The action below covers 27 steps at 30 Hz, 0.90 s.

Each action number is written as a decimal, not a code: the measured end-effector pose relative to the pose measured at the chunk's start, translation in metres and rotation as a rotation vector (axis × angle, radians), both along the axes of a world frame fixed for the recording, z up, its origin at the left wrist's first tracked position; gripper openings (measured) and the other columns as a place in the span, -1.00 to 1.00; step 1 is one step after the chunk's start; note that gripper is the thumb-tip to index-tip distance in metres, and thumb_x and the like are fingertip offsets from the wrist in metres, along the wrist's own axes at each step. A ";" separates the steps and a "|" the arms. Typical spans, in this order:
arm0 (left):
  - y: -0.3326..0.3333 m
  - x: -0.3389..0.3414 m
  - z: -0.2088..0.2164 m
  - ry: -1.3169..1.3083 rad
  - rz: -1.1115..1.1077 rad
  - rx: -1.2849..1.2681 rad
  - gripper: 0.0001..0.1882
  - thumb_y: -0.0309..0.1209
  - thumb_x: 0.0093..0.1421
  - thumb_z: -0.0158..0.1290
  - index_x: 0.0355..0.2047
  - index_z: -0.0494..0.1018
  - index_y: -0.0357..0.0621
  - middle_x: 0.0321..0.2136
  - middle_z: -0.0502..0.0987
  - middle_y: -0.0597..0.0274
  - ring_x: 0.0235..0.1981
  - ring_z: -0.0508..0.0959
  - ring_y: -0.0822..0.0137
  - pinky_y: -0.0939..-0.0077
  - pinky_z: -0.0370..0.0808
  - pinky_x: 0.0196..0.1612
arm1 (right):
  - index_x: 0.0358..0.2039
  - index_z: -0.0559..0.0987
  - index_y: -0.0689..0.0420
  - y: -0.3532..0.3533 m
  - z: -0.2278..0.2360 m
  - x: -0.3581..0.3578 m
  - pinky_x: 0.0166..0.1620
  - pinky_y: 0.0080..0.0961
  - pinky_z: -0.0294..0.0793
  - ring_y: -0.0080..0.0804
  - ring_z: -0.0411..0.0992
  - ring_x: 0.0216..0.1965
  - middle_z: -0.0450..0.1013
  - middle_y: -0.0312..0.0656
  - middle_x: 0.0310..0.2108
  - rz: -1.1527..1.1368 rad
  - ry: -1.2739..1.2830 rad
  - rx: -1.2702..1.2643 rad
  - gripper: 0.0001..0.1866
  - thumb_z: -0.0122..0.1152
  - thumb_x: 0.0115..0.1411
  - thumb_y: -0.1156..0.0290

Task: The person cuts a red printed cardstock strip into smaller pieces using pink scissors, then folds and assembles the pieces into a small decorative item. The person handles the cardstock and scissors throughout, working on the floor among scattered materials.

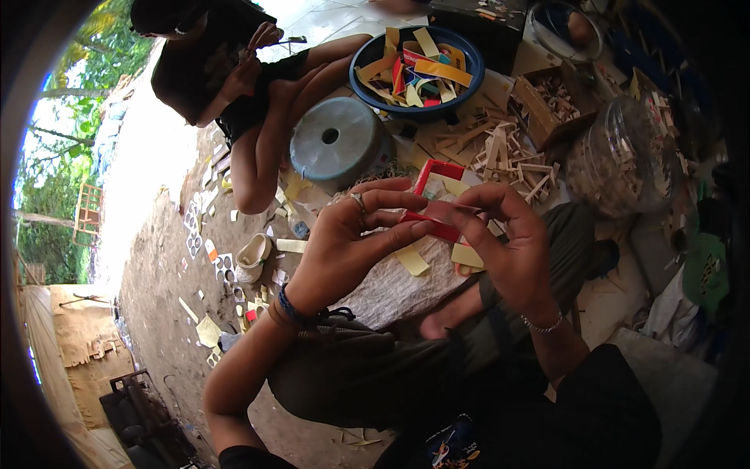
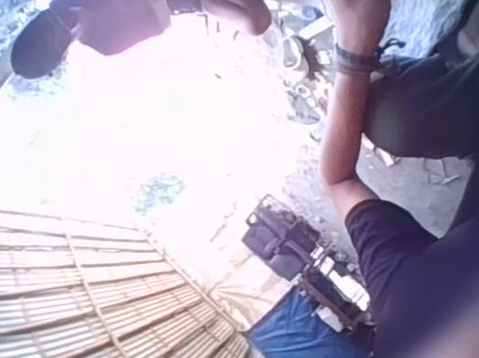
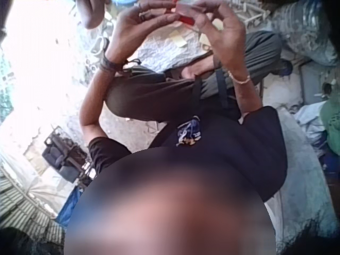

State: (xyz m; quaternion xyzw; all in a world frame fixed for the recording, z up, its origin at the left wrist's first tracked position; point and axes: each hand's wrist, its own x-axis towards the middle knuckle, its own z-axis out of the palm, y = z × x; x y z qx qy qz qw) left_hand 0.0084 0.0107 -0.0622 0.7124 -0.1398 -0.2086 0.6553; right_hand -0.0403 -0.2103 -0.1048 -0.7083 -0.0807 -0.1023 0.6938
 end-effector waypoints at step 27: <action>0.003 0.002 0.007 0.141 -0.044 0.097 -0.62 -0.35 0.41 0.16 0.11 0.53 -0.38 -0.14 0.67 0.13 -0.14 0.69 0.41 0.53 0.67 -0.04 | -0.08 0.62 0.08 -0.003 -0.001 0.005 -0.03 -0.42 0.48 -0.31 0.60 -0.05 0.64 -0.22 -0.07 0.061 -0.234 -0.206 -0.77 0.30 0.26 0.56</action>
